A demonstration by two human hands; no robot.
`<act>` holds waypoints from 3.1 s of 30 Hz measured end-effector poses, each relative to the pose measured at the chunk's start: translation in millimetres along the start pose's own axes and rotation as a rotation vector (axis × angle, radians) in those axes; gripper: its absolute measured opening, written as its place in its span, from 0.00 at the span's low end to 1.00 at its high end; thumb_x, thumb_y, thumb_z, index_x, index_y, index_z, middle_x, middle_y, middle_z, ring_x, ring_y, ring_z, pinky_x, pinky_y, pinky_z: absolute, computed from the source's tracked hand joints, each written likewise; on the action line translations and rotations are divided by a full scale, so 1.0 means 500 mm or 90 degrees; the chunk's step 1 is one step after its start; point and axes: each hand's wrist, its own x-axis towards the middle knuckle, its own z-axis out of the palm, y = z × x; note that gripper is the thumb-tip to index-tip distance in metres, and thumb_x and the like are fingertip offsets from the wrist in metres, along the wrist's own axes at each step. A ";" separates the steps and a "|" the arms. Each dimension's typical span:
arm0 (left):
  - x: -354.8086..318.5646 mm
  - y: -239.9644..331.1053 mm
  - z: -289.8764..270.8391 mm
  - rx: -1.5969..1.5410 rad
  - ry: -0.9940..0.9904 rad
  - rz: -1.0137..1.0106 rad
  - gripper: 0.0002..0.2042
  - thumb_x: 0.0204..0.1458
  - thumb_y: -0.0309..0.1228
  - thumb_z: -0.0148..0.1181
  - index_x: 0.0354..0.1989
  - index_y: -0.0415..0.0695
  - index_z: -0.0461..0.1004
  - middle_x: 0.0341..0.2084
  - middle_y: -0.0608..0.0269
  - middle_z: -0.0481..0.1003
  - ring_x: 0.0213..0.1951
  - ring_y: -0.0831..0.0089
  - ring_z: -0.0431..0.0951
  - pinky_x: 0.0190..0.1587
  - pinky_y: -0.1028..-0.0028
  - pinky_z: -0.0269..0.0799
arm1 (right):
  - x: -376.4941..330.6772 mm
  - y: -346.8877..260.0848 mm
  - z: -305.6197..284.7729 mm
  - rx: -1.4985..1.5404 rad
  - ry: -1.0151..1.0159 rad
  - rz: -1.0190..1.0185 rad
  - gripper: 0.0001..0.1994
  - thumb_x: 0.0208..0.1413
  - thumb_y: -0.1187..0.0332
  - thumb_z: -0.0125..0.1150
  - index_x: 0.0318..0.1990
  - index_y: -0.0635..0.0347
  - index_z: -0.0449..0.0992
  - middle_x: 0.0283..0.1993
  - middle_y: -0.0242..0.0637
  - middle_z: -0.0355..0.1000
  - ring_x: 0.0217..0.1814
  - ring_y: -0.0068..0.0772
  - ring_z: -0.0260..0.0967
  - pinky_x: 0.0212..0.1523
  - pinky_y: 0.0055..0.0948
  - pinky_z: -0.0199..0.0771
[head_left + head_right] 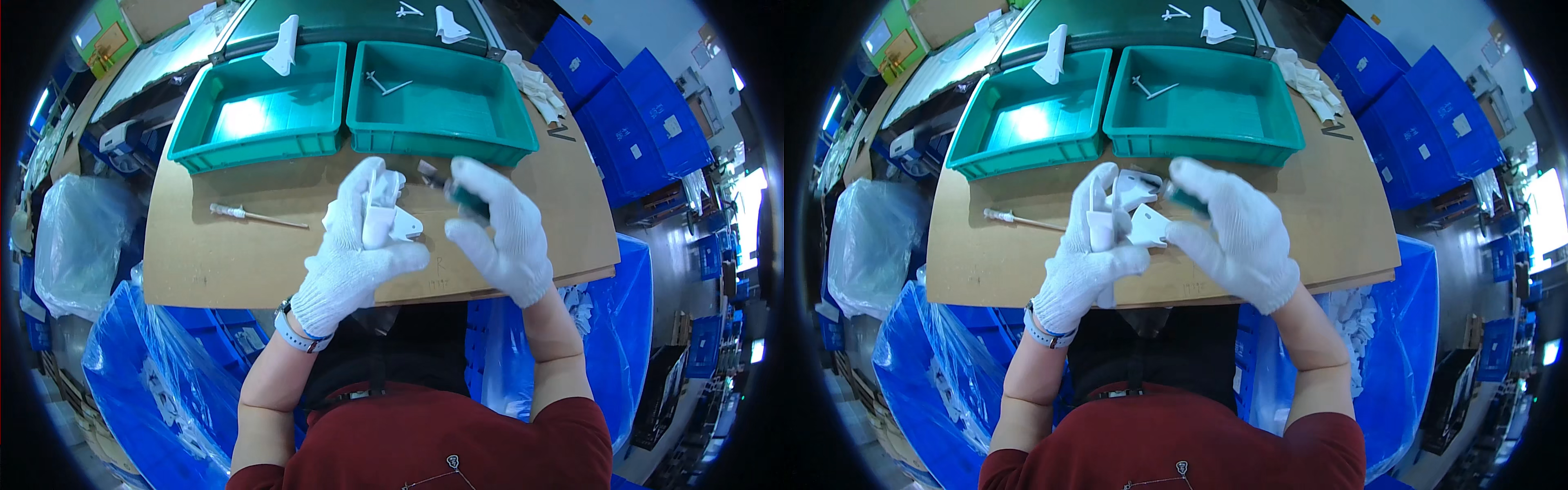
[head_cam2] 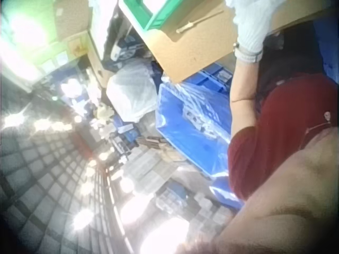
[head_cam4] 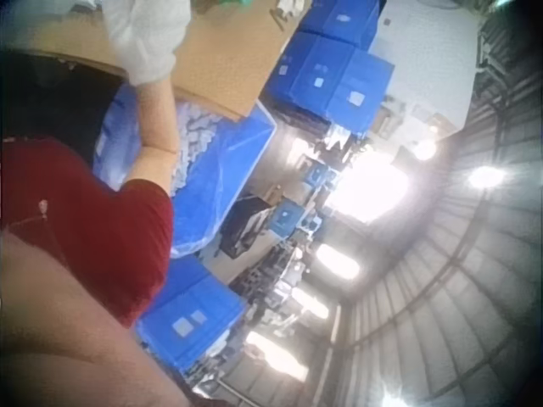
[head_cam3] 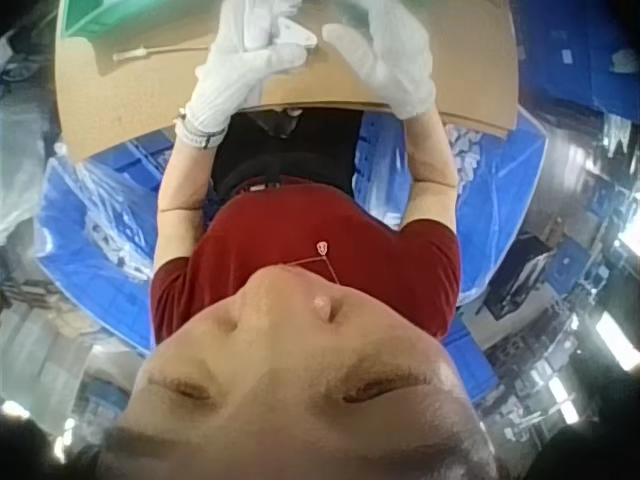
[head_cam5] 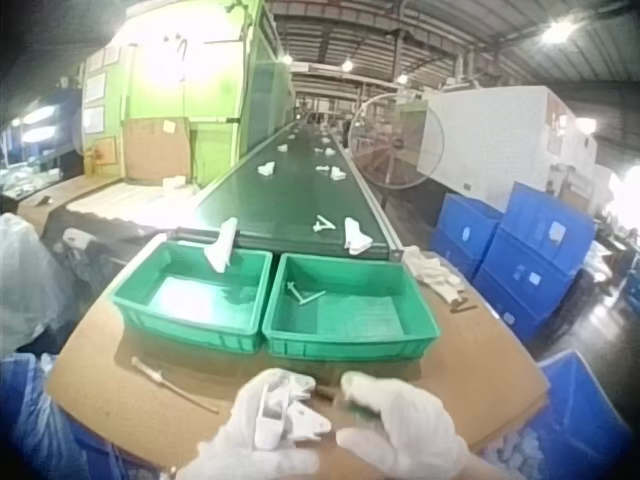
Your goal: The person trims white plastic components using a utility knife, inserts a rod into the parts, and packages the components into a plastic bag by hand.
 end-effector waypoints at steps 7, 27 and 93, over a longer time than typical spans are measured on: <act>-0.013 -0.016 0.023 0.011 0.064 0.117 0.53 0.35 0.21 0.79 0.71 0.48 0.51 0.58 0.51 0.71 0.54 0.65 0.77 0.56 0.65 0.75 | -0.028 -0.032 0.000 -0.236 -0.052 -0.166 0.25 0.48 0.67 0.71 0.56 0.54 0.76 0.40 0.34 0.78 0.36 0.37 0.76 0.35 0.35 0.75; 0.012 -0.024 0.021 -0.099 0.101 0.155 0.46 0.43 0.24 0.77 0.70 0.44 0.52 0.56 0.49 0.72 0.57 0.64 0.76 0.56 0.65 0.77 | -0.025 -0.007 0.054 -0.208 0.040 -0.166 0.23 0.50 0.68 0.72 0.55 0.59 0.77 0.41 0.37 0.78 0.36 0.39 0.77 0.35 0.35 0.76; -0.009 -0.012 0.011 -0.003 0.073 0.143 0.51 0.39 0.23 0.72 0.75 0.45 0.50 0.65 0.53 0.63 0.63 0.62 0.70 0.55 0.69 0.77 | -0.026 -0.025 0.034 -0.191 0.009 -0.157 0.23 0.49 0.66 0.71 0.55 0.54 0.79 0.40 0.33 0.78 0.37 0.35 0.76 0.35 0.33 0.76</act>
